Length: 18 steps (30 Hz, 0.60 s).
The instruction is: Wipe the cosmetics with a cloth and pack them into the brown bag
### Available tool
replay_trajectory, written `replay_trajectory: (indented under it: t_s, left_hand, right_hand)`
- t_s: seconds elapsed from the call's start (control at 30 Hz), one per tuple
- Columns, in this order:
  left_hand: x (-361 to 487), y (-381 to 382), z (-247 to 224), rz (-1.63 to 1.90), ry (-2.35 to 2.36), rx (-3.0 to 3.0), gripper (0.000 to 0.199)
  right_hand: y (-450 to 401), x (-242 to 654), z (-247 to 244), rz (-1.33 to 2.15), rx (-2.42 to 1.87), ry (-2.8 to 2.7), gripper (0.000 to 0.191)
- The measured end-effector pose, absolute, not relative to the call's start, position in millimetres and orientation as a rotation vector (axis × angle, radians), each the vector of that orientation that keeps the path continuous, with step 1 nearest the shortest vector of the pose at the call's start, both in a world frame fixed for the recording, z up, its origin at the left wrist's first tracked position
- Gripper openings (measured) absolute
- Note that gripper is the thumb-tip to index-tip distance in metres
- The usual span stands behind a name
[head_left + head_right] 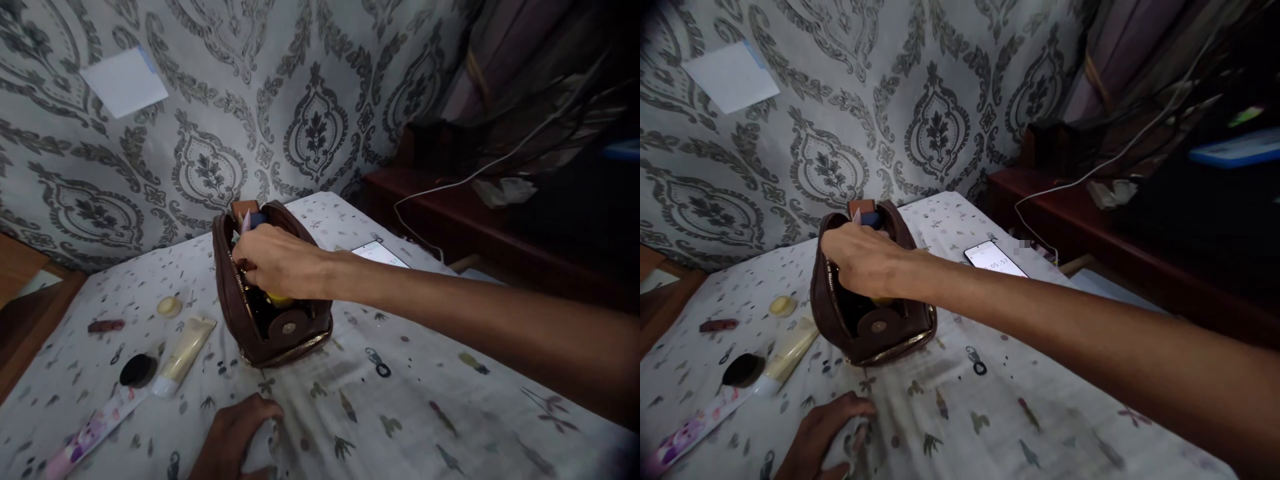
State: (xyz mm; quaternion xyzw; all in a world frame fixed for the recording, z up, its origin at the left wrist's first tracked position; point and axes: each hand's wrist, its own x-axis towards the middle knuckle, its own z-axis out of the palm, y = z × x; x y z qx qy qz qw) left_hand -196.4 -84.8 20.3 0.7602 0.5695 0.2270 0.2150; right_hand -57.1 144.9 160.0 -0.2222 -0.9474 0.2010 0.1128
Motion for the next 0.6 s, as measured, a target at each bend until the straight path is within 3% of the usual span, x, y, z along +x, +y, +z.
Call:
replay_trajectory:
  t_s: [0.37, 0.6]
  left_hand:
    - [-195, -83, 22, 0.63, 1.616, 2.121, 0.051]
    - [-193, -84, 15, 0.718, 1.649, 2.125, 0.049]
  right_hand:
    - [147, -66, 153, 0.409, -0.541, -2.814, 0.023]
    - [147, -46, 167, 0.507, -0.59, -2.689, 0.011]
